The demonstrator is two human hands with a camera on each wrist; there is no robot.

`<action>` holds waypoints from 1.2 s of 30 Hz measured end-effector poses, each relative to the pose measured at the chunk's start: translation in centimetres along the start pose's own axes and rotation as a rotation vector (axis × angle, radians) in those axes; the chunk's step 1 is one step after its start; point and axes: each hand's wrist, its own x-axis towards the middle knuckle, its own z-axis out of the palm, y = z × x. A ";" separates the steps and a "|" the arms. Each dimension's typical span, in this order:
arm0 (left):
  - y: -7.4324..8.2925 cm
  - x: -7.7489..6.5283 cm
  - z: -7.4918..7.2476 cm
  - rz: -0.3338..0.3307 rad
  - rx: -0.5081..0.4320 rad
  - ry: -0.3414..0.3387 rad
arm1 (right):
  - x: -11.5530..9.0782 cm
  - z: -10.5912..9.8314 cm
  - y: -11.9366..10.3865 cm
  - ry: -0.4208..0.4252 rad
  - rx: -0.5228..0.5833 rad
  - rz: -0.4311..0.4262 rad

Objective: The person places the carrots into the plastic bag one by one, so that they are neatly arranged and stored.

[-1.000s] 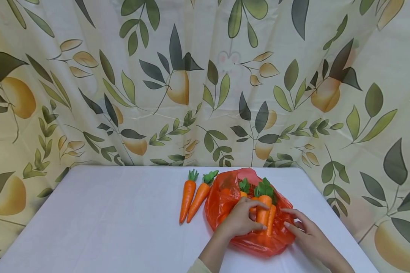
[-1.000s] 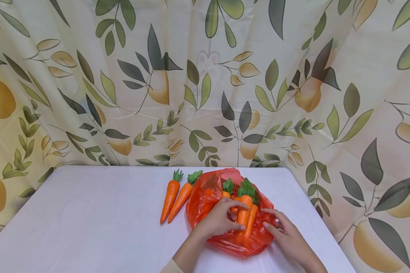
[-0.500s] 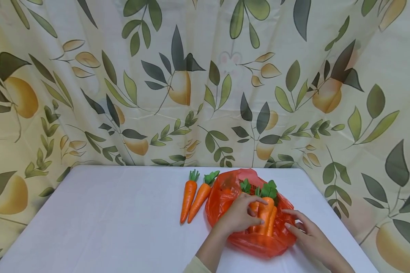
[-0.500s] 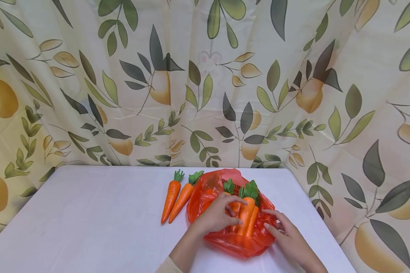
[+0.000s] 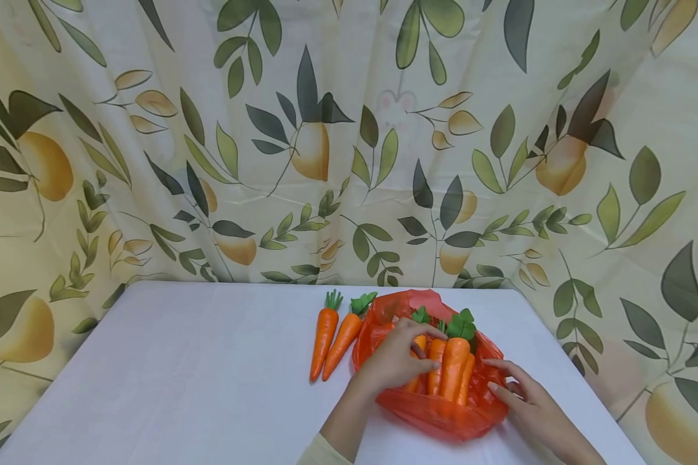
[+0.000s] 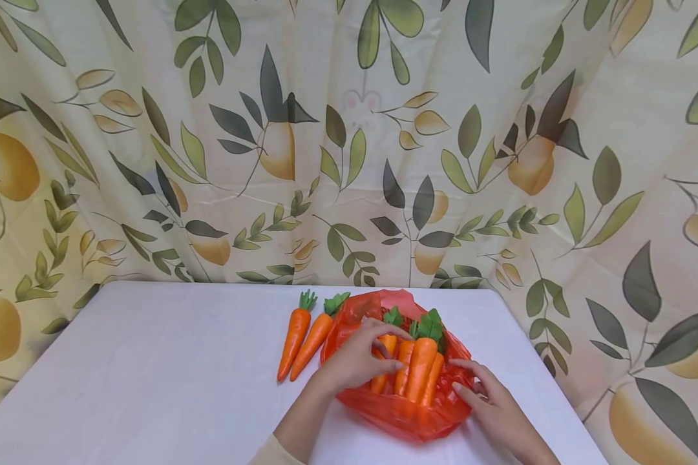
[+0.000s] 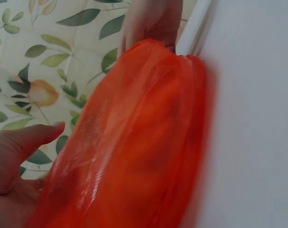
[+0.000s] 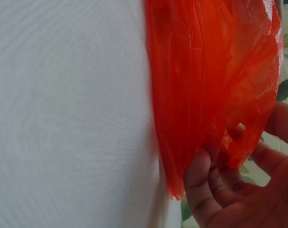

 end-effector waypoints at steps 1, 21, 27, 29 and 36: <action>0.1 -0.1 -0.2 0.004 0.001 0.004 | 0.0 0.0 0.0 0.000 0.003 0.005; -1.3 -1.4 -5.3 0.063 -0.020 0.098 | -0.1 0.1 -0.3 -0.013 0.000 0.028; -2.3 -2.0 -6.6 0.035 -0.038 0.143 | 0.1 0.2 -0.2 -0.017 0.000 0.041; -2.6 -2.2 -7.0 0.011 -0.050 0.157 | 0.1 0.2 -0.1 -0.019 -0.002 0.047; -3.2 -2.7 -8.1 -0.051 -0.092 0.194 | 0.3 0.1 0.0 -0.018 0.001 0.053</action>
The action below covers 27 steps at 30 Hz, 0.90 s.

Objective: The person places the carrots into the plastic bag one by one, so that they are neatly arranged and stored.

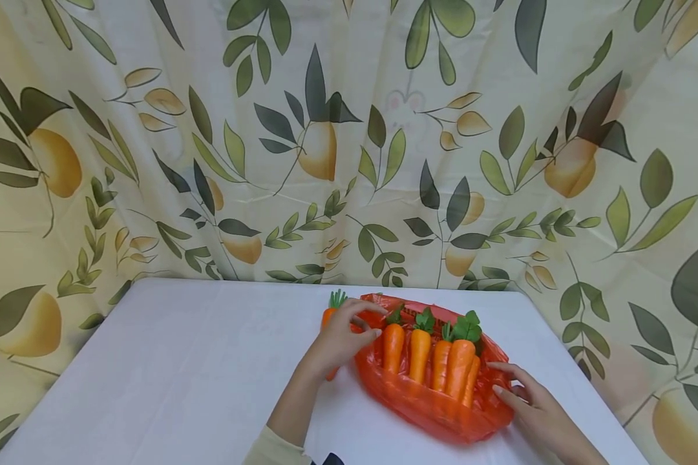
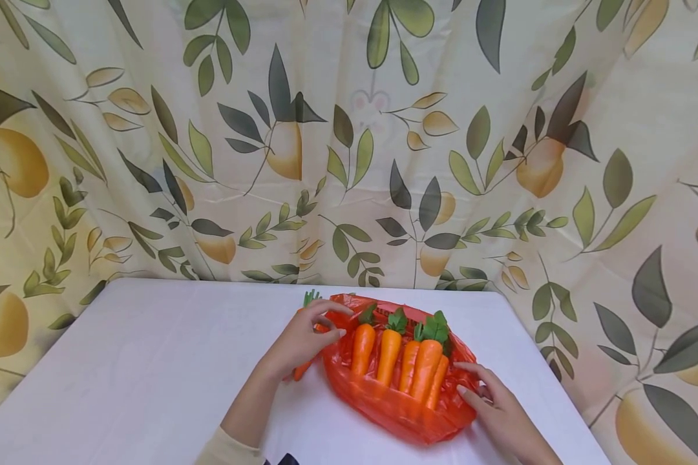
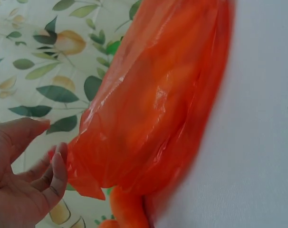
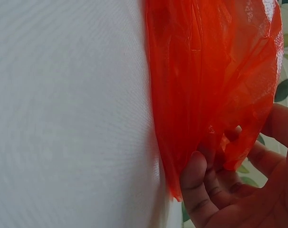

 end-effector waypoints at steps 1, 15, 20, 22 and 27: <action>0.0 0.0 -0.2 -0.001 -0.008 0.003 | 0.0 0.0 0.0 0.000 0.001 0.001; -2.1 0.0 -4.3 -0.106 -0.251 0.088 | -0.1 -0.1 -0.1 -0.013 0.021 0.012; -3.5 0.2 -4.9 -0.125 -0.271 0.103 | -0.1 0.0 -0.1 -0.016 0.054 0.025; -4.1 0.3 -5.1 -0.151 -0.273 0.104 | -0.2 0.0 0.0 -0.017 0.061 0.024; -5.7 0.4 -5.7 -0.203 -0.244 0.122 | -0.2 0.1 0.0 -0.013 0.063 0.017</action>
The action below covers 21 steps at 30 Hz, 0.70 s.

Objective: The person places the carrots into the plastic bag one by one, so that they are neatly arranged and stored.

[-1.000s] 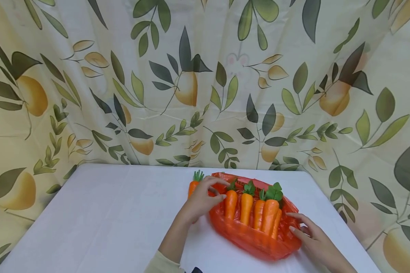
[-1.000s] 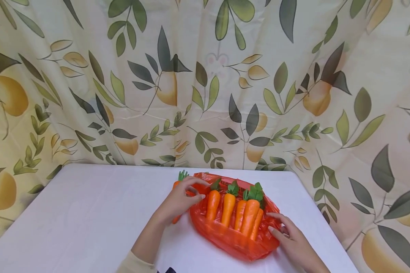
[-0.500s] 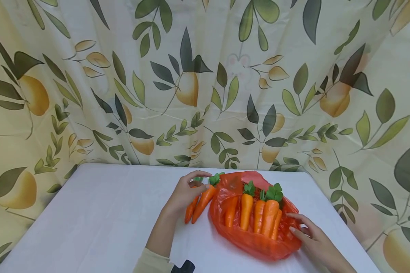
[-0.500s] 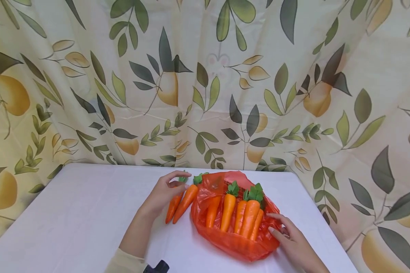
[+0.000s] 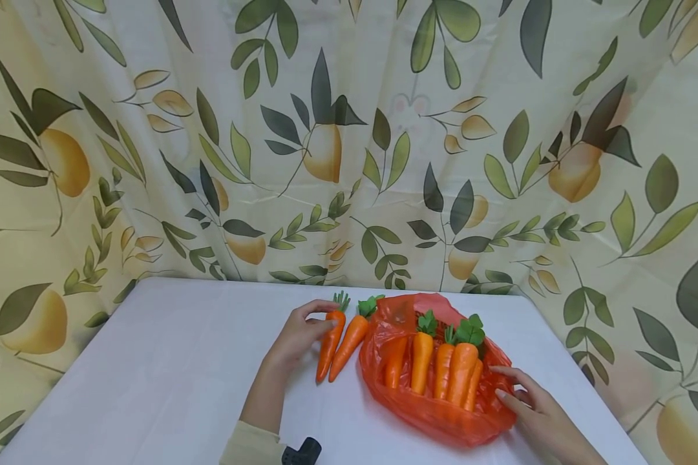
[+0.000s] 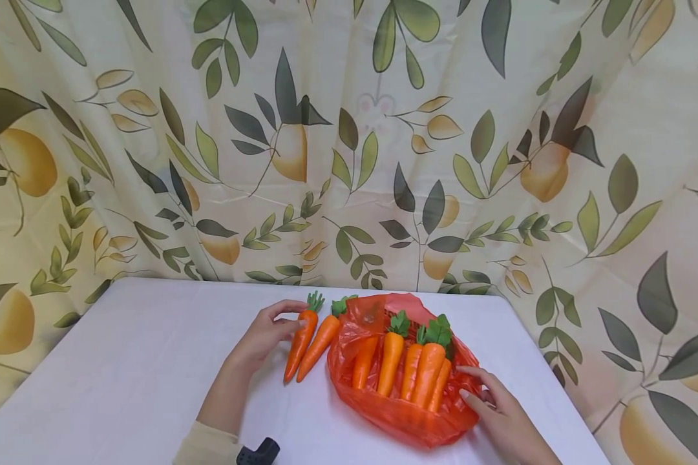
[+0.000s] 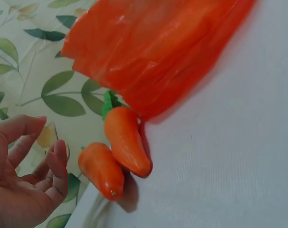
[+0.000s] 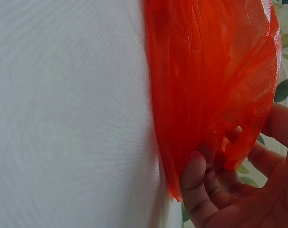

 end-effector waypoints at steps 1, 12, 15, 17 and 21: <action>-0.2 0.0 -0.1 -0.003 0.007 0.007 | 0.0 0.0 0.0 -0.001 -0.001 -0.004; -1.5 0.0 -1.0 -0.057 0.089 0.062 | 0.0 0.0 -0.1 -0.004 -0.030 0.015; -1.9 0.0 -1.1 -0.061 0.100 0.031 | 0.1 -0.1 -0.1 -0.008 -0.031 -0.001; -2.2 0.0 -1.1 -0.062 0.102 0.008 | 0.1 -0.2 -0.1 -0.012 -0.027 -0.014; -2.7 0.1 -1.2 -0.053 0.116 -0.032 | 0.1 -0.2 -0.1 -0.014 -0.024 -0.025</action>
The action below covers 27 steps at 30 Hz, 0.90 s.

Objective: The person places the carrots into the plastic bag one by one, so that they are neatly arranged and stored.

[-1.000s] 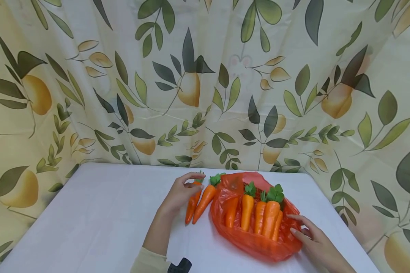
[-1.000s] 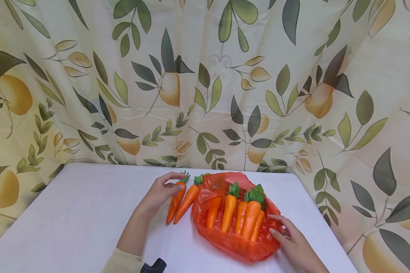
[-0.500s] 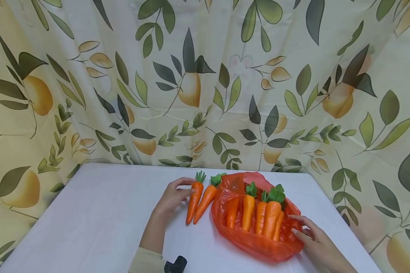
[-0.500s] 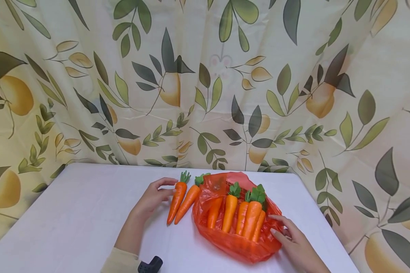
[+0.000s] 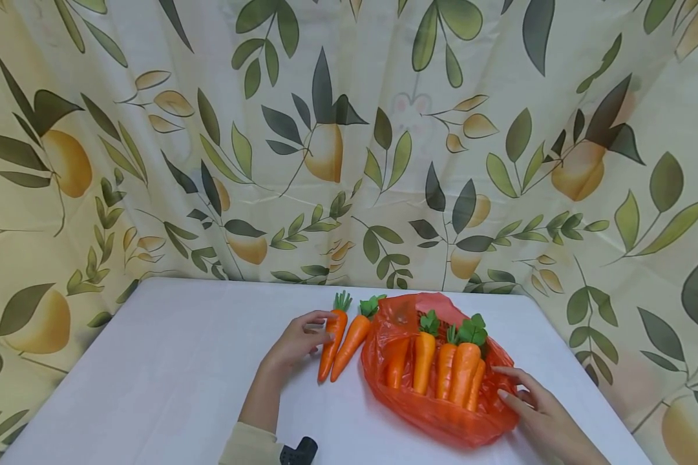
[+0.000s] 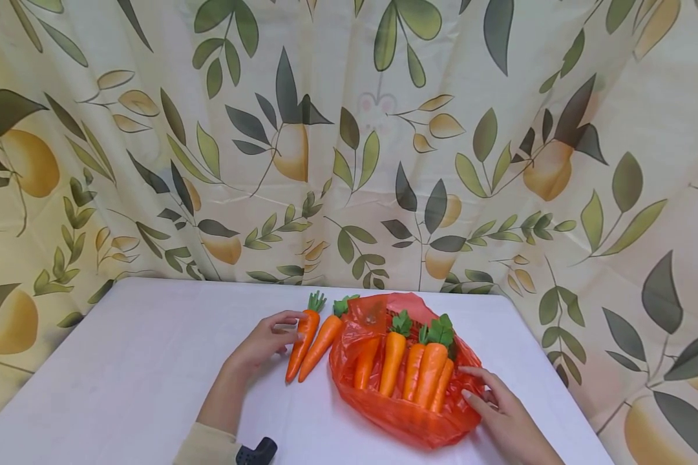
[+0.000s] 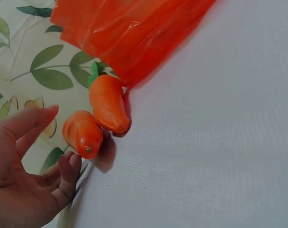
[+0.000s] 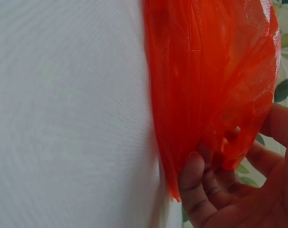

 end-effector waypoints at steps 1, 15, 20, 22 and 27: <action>-0.1 0.0 0.0 0.005 0.008 -0.010 | 0.0 0.0 0.0 0.000 0.000 0.008; 0.1 -0.5 0.4 0.024 0.196 -0.133 | 0.1 0.2 0.1 -0.006 0.010 0.042; -0.1 -0.4 0.8 0.013 0.229 -0.096 | 0.2 0.2 0.1 -0.009 0.015 0.043; 0.0 -0.4 0.9 0.007 0.222 -0.079 | 0.2 0.2 0.1 -0.011 0.019 0.049; 0.1 -0.6 1.0 0.002 0.208 -0.039 | 0.1 0.2 0.2 -0.009 0.022 0.050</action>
